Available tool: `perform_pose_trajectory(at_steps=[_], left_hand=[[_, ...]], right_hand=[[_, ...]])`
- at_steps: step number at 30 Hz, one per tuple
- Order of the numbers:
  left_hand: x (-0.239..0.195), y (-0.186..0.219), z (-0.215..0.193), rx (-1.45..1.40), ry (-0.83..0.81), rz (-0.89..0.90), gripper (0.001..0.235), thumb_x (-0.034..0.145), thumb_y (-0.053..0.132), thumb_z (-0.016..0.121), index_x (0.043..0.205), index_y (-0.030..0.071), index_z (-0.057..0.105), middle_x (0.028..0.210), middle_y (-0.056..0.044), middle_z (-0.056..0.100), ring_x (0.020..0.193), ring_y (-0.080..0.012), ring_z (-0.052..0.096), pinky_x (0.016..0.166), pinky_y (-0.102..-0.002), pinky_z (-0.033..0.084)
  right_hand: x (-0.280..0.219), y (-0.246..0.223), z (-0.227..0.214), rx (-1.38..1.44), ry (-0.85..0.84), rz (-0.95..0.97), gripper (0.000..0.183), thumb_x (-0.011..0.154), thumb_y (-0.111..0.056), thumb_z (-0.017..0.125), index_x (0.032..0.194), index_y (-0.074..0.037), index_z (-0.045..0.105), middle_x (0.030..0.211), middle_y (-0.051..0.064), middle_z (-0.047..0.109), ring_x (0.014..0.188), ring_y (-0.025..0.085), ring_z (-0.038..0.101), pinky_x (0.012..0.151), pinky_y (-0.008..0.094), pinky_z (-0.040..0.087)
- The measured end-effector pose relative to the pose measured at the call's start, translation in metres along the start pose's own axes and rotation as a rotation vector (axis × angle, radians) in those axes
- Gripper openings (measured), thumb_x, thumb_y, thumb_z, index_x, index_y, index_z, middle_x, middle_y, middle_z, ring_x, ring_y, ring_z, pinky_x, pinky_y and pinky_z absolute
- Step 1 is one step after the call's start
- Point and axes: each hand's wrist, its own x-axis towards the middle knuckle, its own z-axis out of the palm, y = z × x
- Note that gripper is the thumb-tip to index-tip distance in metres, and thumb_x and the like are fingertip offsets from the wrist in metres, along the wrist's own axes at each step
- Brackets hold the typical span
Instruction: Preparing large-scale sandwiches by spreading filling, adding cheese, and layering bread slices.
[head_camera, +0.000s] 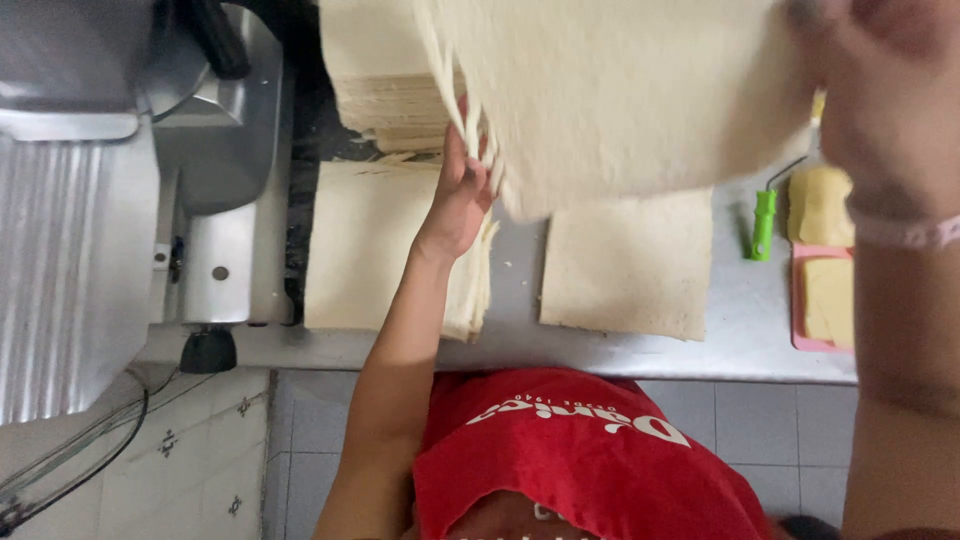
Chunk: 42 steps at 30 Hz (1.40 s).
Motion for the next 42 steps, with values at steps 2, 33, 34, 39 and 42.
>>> perform_pose_trajectory(at_steps=[2,33,34,39,42], left_hand=[[-0.009,-0.075,-0.042,-0.054,-0.042,-0.088,0.094,0.094,0.041,0.078,0.166,0.025,0.020,0.167,-0.010,0.027,0.151,-0.0353,0.029,0.121,-0.055,0.031],[-0.080,-0.121,0.037,0.917,0.184,-0.475,0.103,0.084,0.004,0.077,0.163,0.010,0.012,0.145,-0.034,0.047,0.122,-0.0544,0.060,0.100,-0.057,0.056],[-0.083,-0.119,0.045,0.915,0.181,-0.475,0.103,0.084,0.004,0.077,0.163,0.010,0.012,0.145,-0.034,0.047,0.122,-0.0544,0.060,0.100,-0.057,0.056],[-0.083,-0.125,0.080,1.687,-0.260,0.159,0.063,0.098,0.027,0.068,0.152,0.003,0.048,0.148,-0.022,0.045,0.142,-0.0449,0.041,0.109,-0.067,0.039],[-0.080,-0.178,0.072,1.631,-0.736,0.434,0.068,0.103,0.056,0.046,0.161,0.021,0.037,0.167,-0.015,0.032,0.157,-0.0383,0.025,0.123,-0.062,0.022]], right_hand=[[-0.054,0.055,-0.027,0.012,-0.006,0.103,0.020,0.117,-0.018,0.068,0.136,-0.015,0.069,0.107,-0.002,0.069,0.089,0.005,0.068,0.081,0.020,0.054],[-0.196,0.207,-0.056,-0.486,-0.099,0.408,0.069,0.082,0.004,0.078,0.147,-0.001,0.056,0.110,0.024,0.067,0.088,0.039,0.072,0.073,0.048,0.061],[-0.196,0.204,-0.058,-0.488,-0.096,0.409,0.069,0.082,0.004,0.078,0.147,-0.001,0.056,0.110,0.024,0.067,0.088,0.039,0.072,0.073,0.048,0.061],[-0.188,0.197,-0.058,-0.785,-0.137,-0.106,0.065,0.102,-0.028,0.064,0.161,-0.012,0.039,0.158,0.016,0.038,0.143,0.040,0.039,0.115,0.055,0.030],[-0.184,0.205,-0.025,-0.939,-0.294,-0.186,0.061,0.111,-0.039,0.042,0.166,-0.015,0.030,0.168,0.016,0.032,0.156,0.034,0.022,0.123,0.057,0.002]])
